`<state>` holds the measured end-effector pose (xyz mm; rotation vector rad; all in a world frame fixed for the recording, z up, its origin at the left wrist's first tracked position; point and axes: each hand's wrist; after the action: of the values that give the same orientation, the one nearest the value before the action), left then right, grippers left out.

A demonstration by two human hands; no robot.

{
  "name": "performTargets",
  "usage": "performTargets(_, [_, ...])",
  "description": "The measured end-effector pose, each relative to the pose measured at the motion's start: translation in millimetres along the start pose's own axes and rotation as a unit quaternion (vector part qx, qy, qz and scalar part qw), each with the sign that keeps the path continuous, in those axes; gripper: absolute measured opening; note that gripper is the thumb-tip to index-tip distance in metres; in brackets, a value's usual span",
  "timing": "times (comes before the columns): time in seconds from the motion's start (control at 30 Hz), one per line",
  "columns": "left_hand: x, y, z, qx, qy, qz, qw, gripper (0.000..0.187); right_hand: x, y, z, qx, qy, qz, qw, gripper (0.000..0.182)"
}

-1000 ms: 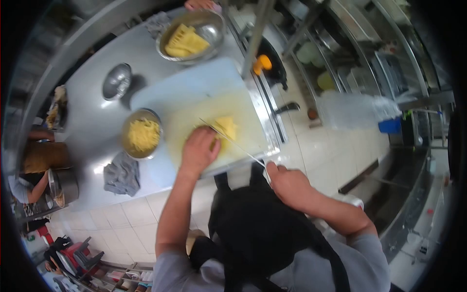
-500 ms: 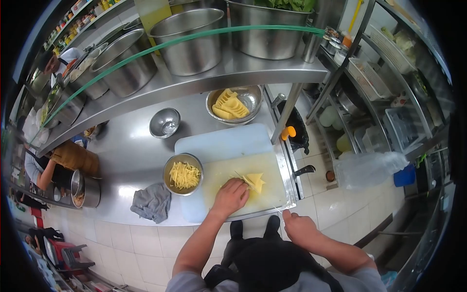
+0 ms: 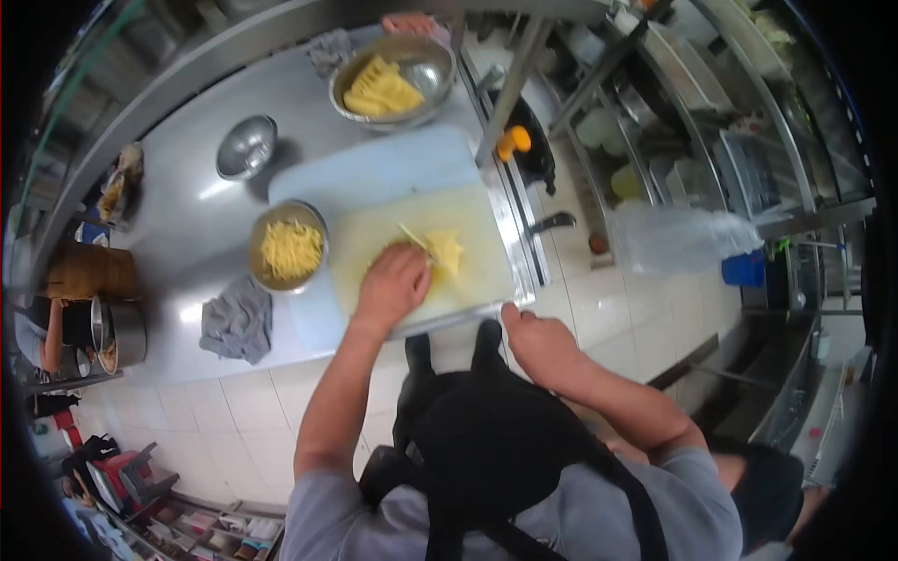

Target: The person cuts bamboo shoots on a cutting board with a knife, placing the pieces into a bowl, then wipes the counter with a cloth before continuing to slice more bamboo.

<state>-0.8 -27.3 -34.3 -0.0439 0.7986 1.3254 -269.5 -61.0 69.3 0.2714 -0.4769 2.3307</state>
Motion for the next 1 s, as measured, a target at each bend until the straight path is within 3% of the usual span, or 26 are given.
performTargets(0.37, [9,-13,-10,-0.028,-0.008,0.002,1.0,0.018,-10,10,-35,-0.109,-0.056,-0.038,0.992,0.033])
performTargets(0.47, [-3,-19,0,-0.045,0.004,0.013,0.999,0.02,-2,12,-32,-0.13,-0.053,-0.028,0.99,0.028])
performTargets(0.53, [-6,-23,4,-0.057,-0.011,0.081,0.995,0.023,1,15,-25,-0.147,-0.065,-0.018,0.987,0.03])
performTargets(0.67, [-31,-8,28,-0.013,-0.002,0.131,0.991,0.024,7,14,-25,-0.146,-0.058,-0.015,0.988,0.032])
performTargets(0.73, [-49,-1,43,-0.029,-0.069,-0.017,0.997,0.028,9,9,-22,-0.132,-0.057,-0.021,0.989,0.031])
performTargets(0.77, [-55,-9,42,-0.033,-0.067,-0.018,0.997,0.028,9,7,-21,-0.116,-0.059,-0.028,0.991,0.03])
performTargets(0.83, [-61,-27,35,-0.025,-0.328,-0.054,0.943,0.031,10,6,-21,-0.099,-0.05,-0.023,0.994,0.028])
performTargets(0.87, [-69,-27,38,-0.027,-0.327,-0.053,0.943,0.031,11,5,-21,-0.083,-0.042,-0.021,0.995,0.026])
performTargets(0.93, [-81,-19,43,-0.083,-0.428,-0.025,0.899,0.033,13,1,-19,-0.069,-0.036,-0.023,0.997,0.024])
performTargets(1.0, [-77,-22,37,-0.04,-0.373,-0.033,0.926,0.032,14,1,-23,-0.055,-0.025,-0.025,0.998,0.023])
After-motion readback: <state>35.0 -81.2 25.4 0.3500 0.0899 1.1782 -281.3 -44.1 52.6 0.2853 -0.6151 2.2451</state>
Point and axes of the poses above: each hand's wrist, its own x-axis away from the middle knuckle, its own z-axis out of the back of the hand, y = z × x, and after that the axes turned 3 degrees about -z, right-handed
